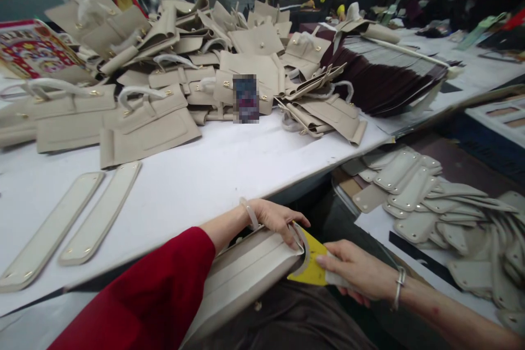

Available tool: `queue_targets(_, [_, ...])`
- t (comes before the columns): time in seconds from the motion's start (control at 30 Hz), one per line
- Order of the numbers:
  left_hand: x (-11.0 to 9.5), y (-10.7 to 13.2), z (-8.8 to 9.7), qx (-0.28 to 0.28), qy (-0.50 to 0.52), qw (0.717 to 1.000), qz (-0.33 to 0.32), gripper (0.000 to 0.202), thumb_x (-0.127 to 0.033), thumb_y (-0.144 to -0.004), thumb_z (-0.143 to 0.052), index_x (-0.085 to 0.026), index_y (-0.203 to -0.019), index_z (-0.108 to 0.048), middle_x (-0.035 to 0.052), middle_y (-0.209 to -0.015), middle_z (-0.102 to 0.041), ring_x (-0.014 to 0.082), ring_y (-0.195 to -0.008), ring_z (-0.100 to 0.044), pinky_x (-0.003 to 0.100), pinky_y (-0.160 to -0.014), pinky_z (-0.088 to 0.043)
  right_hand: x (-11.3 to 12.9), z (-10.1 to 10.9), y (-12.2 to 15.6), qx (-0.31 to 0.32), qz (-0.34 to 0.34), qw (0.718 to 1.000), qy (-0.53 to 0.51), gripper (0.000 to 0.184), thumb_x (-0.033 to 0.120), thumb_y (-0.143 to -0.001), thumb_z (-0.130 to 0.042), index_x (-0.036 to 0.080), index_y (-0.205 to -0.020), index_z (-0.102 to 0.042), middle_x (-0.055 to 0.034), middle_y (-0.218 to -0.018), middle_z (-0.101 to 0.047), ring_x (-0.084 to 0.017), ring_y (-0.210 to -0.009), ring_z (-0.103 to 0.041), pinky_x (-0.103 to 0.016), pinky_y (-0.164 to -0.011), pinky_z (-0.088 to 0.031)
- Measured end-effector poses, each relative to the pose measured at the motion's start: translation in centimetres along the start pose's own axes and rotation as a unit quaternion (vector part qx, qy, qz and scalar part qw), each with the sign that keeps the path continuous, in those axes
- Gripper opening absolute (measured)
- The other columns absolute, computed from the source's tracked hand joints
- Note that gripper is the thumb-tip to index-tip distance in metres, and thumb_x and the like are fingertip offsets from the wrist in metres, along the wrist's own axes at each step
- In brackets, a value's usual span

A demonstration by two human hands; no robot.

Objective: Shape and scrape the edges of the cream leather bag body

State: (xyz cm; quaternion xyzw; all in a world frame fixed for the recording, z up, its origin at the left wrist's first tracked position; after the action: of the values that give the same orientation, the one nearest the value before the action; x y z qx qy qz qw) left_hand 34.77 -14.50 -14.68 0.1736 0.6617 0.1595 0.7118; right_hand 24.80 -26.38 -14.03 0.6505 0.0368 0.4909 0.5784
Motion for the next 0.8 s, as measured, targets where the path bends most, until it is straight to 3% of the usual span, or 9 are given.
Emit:
queue_targets(0.43, [-0.1,0.4,0.3,-0.005,-0.009,1.0,-0.007,0.11,-0.05,-0.066,-0.077,-0.007,-0.15,-0.02,0.0169,-0.137,-0.051,0.0311,-0.123,-0.051,0.038,-0.101,-0.043,-0.8,-1.7,-0.8,0.009,-0.026,0.995,-0.098,0.041,0.06,-0.089,-0.045,0.019,-0.092,-0.048,0.0036,-0.053,-0.056,-0.008,-0.03,-0.046,-0.014,-0.027,-0.037])
queue_targets(0.63, [-0.2,0.7,0.4,-0.018,-0.004,1.0,-0.005,0.111,-0.049,-0.066,-0.077,-0.006,-0.15,-0.019,0.0181,-0.142,-0.047,0.0312,-0.127,-0.048,0.039,-0.104,-0.04,-0.4,-1.7,-0.6,-0.013,-0.038,0.996,-0.079,0.046,0.064,-0.088,-0.045,0.018,-0.094,-0.052,0.0036,-0.054,-0.055,-0.007,-0.031,-0.045,-0.013,-0.027,-0.035])
queue_targets(0.8, [0.0,0.6,0.4,-0.018,0.006,1.0,-0.012,0.113,-0.05,-0.063,-0.078,-0.006,-0.15,-0.021,0.0181,-0.136,-0.053,0.0323,-0.122,-0.053,0.039,-0.1,-0.044,-0.3,-1.5,-0.3,-0.034,-0.047,0.997,-0.05,0.041,0.057,-0.091,-0.043,0.018,-0.095,-0.053,0.0036,-0.055,-0.054,-0.007,-0.032,-0.046,-0.013,-0.027,-0.035])
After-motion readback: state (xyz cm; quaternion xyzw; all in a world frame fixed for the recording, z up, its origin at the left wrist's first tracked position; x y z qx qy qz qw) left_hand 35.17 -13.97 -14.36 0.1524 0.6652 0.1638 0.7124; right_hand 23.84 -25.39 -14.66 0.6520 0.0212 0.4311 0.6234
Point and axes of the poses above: each hand's wrist, its own y-axis away from the middle knuckle, its own z-axis out of the back of the hand, x = y × z, the point moved 7 cm from there along -y, towards the middle knuckle
